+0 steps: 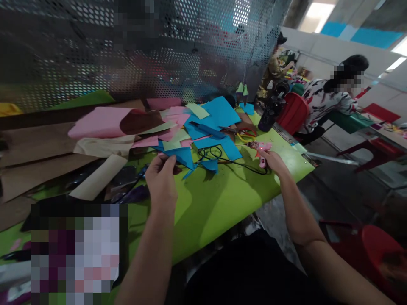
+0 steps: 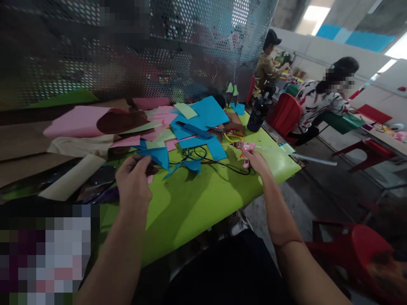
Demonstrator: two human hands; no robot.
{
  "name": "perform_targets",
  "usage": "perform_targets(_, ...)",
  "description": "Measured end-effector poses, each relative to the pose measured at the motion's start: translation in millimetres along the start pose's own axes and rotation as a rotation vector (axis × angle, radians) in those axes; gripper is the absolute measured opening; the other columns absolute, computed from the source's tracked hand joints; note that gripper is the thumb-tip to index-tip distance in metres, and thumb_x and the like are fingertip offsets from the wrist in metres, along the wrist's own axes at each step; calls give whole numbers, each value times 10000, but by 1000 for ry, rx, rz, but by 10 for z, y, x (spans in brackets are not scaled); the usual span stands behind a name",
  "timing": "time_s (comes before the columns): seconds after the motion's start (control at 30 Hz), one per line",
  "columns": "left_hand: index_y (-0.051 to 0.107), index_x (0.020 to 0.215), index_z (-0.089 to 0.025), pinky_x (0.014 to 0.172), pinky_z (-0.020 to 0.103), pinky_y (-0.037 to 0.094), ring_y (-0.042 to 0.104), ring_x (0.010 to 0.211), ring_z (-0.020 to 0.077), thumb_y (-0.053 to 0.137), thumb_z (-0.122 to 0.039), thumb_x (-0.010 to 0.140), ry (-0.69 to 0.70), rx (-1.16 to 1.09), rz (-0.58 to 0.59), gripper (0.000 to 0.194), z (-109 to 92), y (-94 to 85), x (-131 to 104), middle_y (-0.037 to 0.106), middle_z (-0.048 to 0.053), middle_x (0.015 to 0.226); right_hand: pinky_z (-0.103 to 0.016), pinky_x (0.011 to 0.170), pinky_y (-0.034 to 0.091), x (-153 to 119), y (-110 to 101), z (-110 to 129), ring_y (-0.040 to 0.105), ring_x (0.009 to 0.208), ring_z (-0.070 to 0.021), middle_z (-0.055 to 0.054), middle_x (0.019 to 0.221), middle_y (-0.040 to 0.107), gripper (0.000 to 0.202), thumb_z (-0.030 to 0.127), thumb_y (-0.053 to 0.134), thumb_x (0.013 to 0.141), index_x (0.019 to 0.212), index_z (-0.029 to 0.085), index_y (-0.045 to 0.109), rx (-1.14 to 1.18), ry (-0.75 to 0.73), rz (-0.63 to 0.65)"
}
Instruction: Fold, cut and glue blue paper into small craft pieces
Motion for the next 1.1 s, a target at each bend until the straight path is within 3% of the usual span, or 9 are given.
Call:
perform_targets(0.1,559,651,-200,472,188,428,485,486,80,714,-283,660,11,7,-3,176,-2,-2,5,522,-57,558,-319,679,438,-31,-39,50,671,750,-253,-126,731,737,624,656,378,921,713,178,721,-189,60,35)
perform_targets(0.27,557,650,-194,448,177,411,473,470,70,699,-268,634,2,-10,-24,161,-5,-1,21,513,-61,556,-350,672,410,-126,-212,48,683,874,-309,-186,936,750,626,696,403,904,880,191,772,-527,175,-62)
perform_targets(0.37,553,639,-192,442,175,401,459,462,64,703,-267,627,-14,-11,-16,169,10,10,23,504,-62,555,-341,640,384,-221,-315,212,661,831,-288,-156,867,734,543,633,432,929,821,202,746,-521,72,-199)
perform_targets(0.43,550,631,-191,446,173,399,458,473,63,702,-263,630,-9,-16,-2,168,10,20,13,495,-60,559,-335,648,389,-302,-293,463,647,816,-264,-116,870,722,433,570,500,930,858,210,729,-400,-117,-273)
perform_targets(0.57,555,637,-190,451,170,394,472,506,68,698,-262,632,13,-20,-2,160,-13,22,-8,500,-52,583,-317,758,444,-477,157,1098,650,885,-221,-77,990,705,215,372,587,925,978,211,720,-179,-531,-64)
perform_targets(0.7,553,647,-189,455,169,391,453,503,61,697,-272,621,-13,-18,-6,169,-11,11,-3,497,-57,601,-338,803,435,-584,682,1487,624,1029,-265,-98,1083,687,213,337,612,921,1059,211,712,-349,-647,49)
perform_targets(0.8,547,649,-189,461,173,392,438,502,58,701,-287,616,-19,-20,6,185,-1,13,7,482,-62,608,-363,796,426,-590,881,1548,603,1064,-302,-123,1148,667,292,365,646,894,1137,206,677,-497,-611,38)
perform_targets(0.9,540,639,-188,473,175,396,441,510,59,703,-294,623,-1,-18,18,195,3,20,9,478,-62,609,-368,778,425,-585,948,1519,602,1051,-311,-130,1141,665,282,378,667,874,1098,208,668,-561,-582,38)
perform_targets(1.1,556,660,-190,471,188,406,486,524,76,701,-296,648,7,23,21,181,46,18,12,534,-44,626,-341,724,420,-604,971,1450,636,943,-275,-104,1090,701,173,214,618,850,1015,224,671,-409,-584,40)
Point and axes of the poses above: each hand's wrist, its own x-axis towards the middle knuckle, its own y-axis out of the palm, z = x × y, the point moved 5 cm from there along x, towards the middle knuckle
